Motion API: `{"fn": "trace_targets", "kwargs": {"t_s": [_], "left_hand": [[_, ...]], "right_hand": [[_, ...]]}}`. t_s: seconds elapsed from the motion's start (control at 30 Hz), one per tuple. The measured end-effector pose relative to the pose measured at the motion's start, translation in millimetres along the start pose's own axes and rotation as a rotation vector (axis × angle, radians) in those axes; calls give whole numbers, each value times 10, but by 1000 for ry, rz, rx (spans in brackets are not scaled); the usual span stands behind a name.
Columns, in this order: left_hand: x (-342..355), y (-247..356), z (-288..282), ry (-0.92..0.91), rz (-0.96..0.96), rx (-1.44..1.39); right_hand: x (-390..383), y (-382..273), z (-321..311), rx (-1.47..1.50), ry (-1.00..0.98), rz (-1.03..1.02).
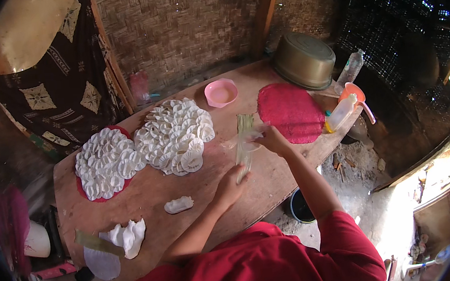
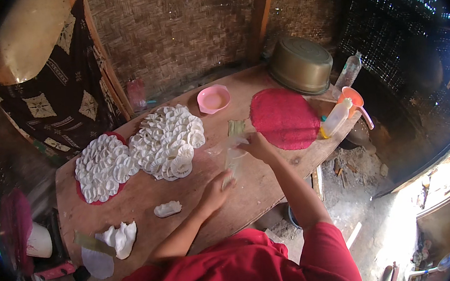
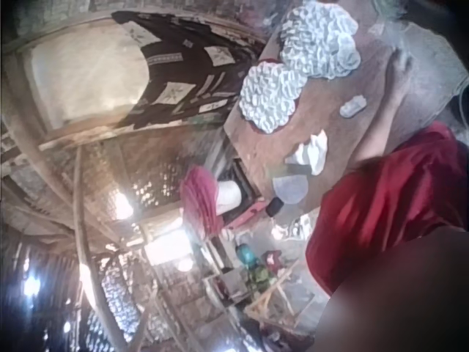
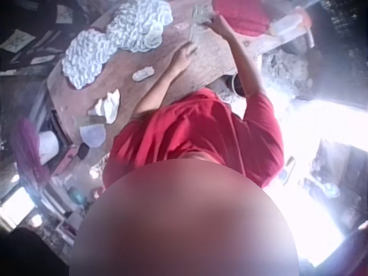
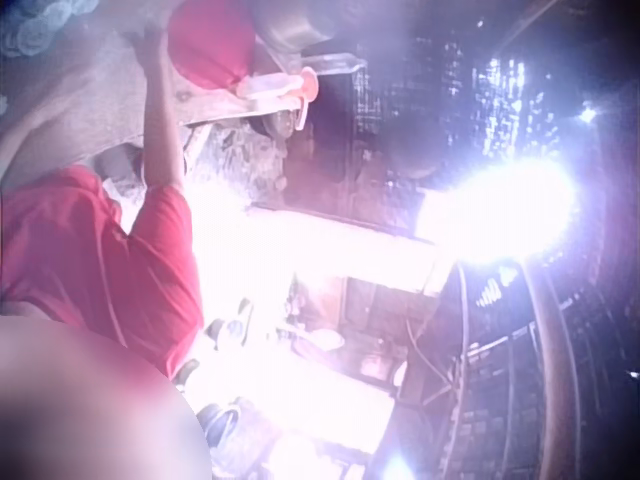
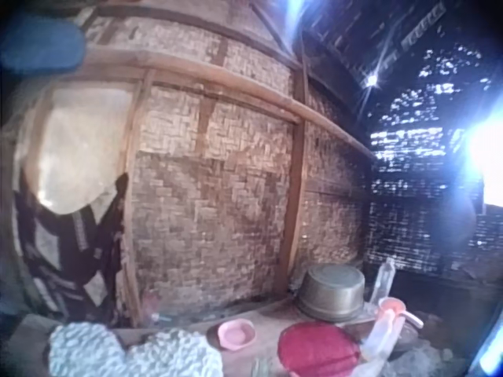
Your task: The person repeatedly rolls small portions of white dough between their palms, flattens them on a plastic sheet, and places them on a pink mat. The person handles the dough by hand without visible tools and accumulates shaped pieces on the mat.
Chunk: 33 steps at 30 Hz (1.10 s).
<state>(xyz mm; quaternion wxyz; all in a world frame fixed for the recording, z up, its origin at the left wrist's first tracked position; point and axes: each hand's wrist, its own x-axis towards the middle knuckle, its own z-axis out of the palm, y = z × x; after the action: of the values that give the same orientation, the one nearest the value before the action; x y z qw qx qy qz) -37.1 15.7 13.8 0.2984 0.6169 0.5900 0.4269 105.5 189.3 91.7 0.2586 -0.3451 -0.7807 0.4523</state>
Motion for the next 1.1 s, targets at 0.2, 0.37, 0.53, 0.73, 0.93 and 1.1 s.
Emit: {"fn": "trace_targets", "kwargs": {"t_s": [0.2,0.37,0.53,0.73,0.93,1.1], "left_hand": [[-108,78,137,-114,212,633],[-114,-10,177,-137,223,762],[-97,-29,167,-185,195,694],[-91,11,111,-179,227,696],[-104,42,88,-153,229,676],[-111,-25,143,-113,246,656]], "right_hand": [[191,646,293,-691,-91,155],[25,471,398,-877,-149,151],[-61,454,422,-893,-85,99],[196,697,266,-867,7,72],[662,855,79,-982,-8,167],[1016,964,-65,-938,25,231]]}}
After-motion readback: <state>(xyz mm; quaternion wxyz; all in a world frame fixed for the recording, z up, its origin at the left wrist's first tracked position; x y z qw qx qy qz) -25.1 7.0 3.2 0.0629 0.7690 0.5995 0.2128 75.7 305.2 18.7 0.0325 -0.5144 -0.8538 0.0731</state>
